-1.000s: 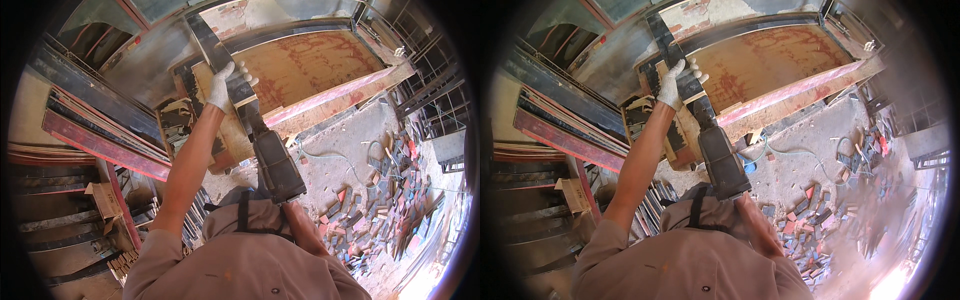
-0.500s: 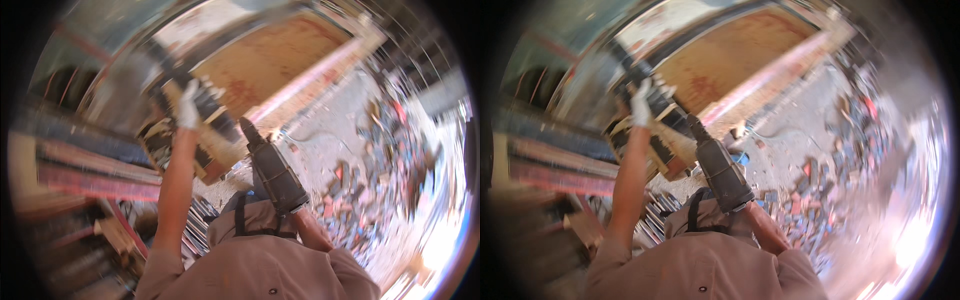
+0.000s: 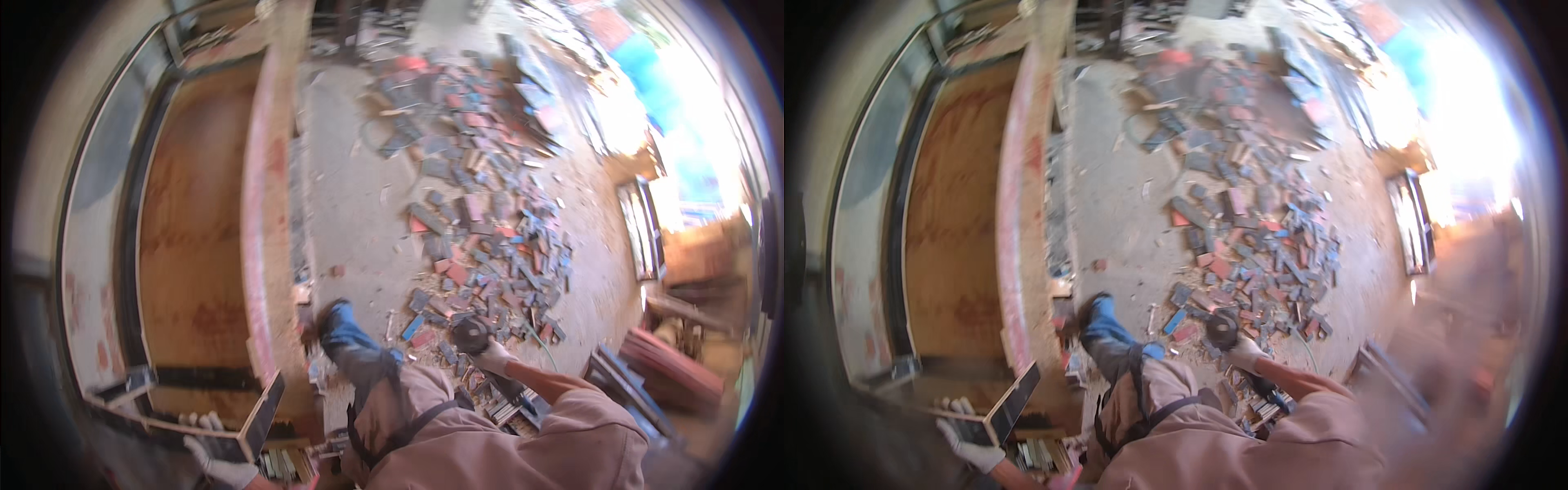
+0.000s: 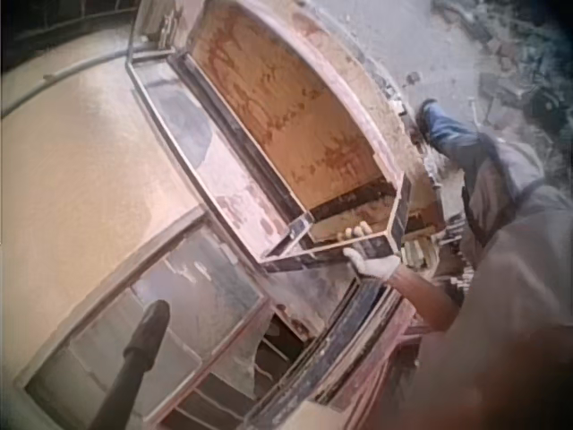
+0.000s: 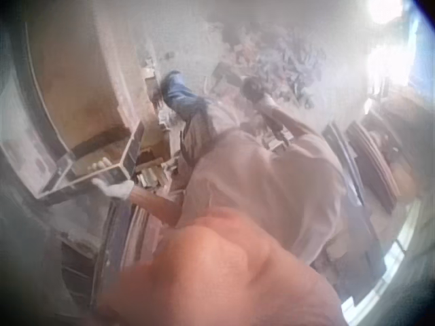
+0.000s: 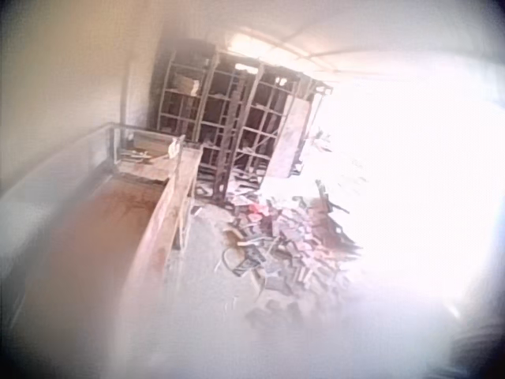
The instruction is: The person assembles a wooden frame by positioning thin wooden strips along the edges of a large board and securing them with a pneumatic nail gun. The person repeatedly picks up strips, aligns them, and fastens them in place.
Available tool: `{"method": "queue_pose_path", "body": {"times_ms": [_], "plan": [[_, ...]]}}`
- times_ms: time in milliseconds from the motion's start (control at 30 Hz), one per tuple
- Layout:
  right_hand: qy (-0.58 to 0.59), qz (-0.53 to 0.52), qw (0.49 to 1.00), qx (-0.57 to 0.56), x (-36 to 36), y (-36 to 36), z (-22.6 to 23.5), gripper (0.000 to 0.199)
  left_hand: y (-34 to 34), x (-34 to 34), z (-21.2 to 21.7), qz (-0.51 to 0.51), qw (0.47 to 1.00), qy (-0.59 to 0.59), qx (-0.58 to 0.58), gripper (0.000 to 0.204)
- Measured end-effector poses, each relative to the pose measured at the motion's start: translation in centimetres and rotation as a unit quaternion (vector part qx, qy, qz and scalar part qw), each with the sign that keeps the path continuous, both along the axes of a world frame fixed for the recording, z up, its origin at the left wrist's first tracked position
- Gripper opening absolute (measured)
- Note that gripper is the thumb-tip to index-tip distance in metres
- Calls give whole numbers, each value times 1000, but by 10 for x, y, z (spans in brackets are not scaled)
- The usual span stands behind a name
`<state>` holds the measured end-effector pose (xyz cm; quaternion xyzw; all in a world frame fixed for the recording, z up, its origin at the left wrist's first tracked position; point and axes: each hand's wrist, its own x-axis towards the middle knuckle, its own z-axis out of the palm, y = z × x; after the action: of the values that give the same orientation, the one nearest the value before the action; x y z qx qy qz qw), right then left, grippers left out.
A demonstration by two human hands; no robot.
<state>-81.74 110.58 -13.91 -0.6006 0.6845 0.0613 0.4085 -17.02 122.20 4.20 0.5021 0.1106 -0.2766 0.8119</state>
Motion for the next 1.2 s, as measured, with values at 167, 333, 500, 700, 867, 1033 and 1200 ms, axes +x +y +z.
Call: {"method": "queue_pose_path", "body": {"times_ms": [167, 333, 500, 700, 867, 1033, 1200], "plan": [[-101, 96, 977, 162, 85, -50, 42, 16, -17, 32, 43, -8, 993, -85, 80, 50], [-98, 450, 871, 172, 185, -212, 2, 16, -11, 116, 45, 56, 989, -61, 119, 42], [-73, 621, 780, 29, 391, -373, 86, 53, 7, 167, 49, 84, 994, -39, 55, 31], [-303, 507, 754, 286, 676, -302, 337, 23, 8, 225, 45, 25, 998, -14, 55, 37], [-285, 524, 719, 357, 802, -216, 368, 17, 17, 283, 21, 37, 998, -40, 35, 22], [-244, 578, 699, 343, 891, -150, 377, 17, 18, 298, 2, 43, 995, -80, 41, 21], [-198, 584, 716, 328, 943, -107, 381, 15, 5, 277, 35, 127, 976, -106, 140, 38]]}}
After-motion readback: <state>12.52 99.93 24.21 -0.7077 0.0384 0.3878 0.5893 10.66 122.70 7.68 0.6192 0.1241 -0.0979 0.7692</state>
